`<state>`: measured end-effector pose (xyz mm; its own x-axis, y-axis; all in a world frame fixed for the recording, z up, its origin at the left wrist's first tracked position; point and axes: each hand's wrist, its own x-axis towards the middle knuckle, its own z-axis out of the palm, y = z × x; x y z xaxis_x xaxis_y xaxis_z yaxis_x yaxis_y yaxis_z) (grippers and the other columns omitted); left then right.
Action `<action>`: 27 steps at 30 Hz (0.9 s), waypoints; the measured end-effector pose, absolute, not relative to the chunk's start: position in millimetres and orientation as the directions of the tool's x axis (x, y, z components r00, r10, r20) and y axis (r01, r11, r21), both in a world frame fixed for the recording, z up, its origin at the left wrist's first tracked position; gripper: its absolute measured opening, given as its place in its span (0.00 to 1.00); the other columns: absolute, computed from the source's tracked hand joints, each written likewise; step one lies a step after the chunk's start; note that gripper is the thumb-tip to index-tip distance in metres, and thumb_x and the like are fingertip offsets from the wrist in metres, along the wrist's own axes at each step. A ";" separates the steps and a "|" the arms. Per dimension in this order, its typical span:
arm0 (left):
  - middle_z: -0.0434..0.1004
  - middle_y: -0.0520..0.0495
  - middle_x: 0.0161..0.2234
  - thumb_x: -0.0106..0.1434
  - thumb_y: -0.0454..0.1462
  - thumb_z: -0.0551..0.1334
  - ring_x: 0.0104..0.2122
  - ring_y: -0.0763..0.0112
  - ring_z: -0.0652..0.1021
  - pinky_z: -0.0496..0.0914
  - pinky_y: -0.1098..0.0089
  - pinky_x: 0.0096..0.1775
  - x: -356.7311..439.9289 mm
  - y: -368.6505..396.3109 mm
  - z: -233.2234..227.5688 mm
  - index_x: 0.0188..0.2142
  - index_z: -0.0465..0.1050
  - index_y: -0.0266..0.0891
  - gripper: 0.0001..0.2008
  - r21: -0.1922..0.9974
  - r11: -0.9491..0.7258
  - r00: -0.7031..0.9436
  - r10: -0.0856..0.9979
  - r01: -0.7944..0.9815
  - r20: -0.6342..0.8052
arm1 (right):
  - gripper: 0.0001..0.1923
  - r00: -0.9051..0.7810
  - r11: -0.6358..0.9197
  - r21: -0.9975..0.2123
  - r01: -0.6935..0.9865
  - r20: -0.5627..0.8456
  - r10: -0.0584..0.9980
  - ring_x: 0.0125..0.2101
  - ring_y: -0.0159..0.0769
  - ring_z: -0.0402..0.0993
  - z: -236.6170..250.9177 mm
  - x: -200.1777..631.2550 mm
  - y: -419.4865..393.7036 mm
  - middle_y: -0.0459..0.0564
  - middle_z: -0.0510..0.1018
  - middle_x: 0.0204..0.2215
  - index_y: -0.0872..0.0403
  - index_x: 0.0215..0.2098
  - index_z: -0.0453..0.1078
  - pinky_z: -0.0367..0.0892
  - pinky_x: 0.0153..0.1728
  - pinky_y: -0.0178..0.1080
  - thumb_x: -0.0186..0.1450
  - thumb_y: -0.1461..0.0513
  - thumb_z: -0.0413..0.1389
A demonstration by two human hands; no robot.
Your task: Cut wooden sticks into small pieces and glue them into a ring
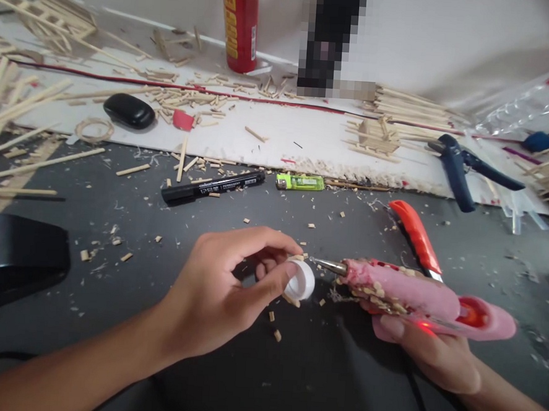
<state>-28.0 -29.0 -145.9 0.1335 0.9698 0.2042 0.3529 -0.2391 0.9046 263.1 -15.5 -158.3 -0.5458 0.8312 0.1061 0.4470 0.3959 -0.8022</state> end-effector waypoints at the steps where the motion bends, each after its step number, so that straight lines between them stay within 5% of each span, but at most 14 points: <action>1: 0.84 0.55 0.28 0.67 0.38 0.69 0.26 0.75 0.81 0.74 0.78 0.29 -27.8 -28.7 -145.6 0.39 0.83 0.43 0.03 0.905 -0.240 0.135 0.969 0.352 0.205 | 0.10 -0.536 0.397 -0.796 0.457 0.110 0.837 0.24 0.41 0.69 -158.8 263.3 -16.2 0.50 0.77 0.26 0.47 0.32 0.78 0.65 0.18 0.38 0.69 0.55 0.59; 7: 0.84 0.55 0.28 0.67 0.37 0.69 0.25 0.74 0.81 0.74 0.77 0.30 -26.9 -27.4 -146.2 0.39 0.83 0.43 0.03 0.905 -0.252 0.148 0.966 0.343 0.213 | 0.11 -0.491 0.391 -0.791 0.470 0.133 0.861 0.24 0.42 0.68 -156.8 262.9 -15.7 0.49 0.74 0.24 0.46 0.28 0.76 0.73 0.28 0.42 0.67 0.53 0.62; 13: 0.84 0.57 0.29 0.66 0.35 0.69 0.26 0.78 0.81 0.73 0.81 0.30 -26.7 -27.6 -145.6 0.38 0.82 0.42 0.02 0.903 -0.266 0.148 0.962 0.337 0.228 | 0.12 -0.533 0.400 -0.815 0.419 0.136 0.835 0.24 0.41 0.66 -152.0 257.9 -11.6 0.49 0.73 0.23 0.47 0.26 0.73 0.66 0.24 0.41 0.65 0.54 0.64; 23: 0.84 0.58 0.29 0.67 0.36 0.69 0.26 0.80 0.80 0.73 0.82 0.31 -27.7 -27.8 -146.3 0.39 0.82 0.42 0.02 0.891 -0.289 0.159 0.956 0.349 0.247 | 0.06 -0.550 0.439 -0.790 0.427 0.158 0.820 0.25 0.42 0.72 -158.8 266.3 -13.3 0.48 0.76 0.25 0.46 0.30 0.75 0.70 0.27 0.42 0.66 0.57 0.63; 27: 0.84 0.58 0.29 0.67 0.37 0.70 0.27 0.81 0.80 0.73 0.82 0.32 -27.9 -28.3 -146.5 0.40 0.82 0.43 0.02 0.893 -0.285 0.149 0.957 0.349 0.248 | 0.08 -0.501 0.348 -0.820 0.453 0.089 0.861 0.22 0.38 0.68 -157.4 263.9 -16.7 0.47 0.74 0.23 0.48 0.29 0.74 0.67 0.23 0.40 0.67 0.57 0.62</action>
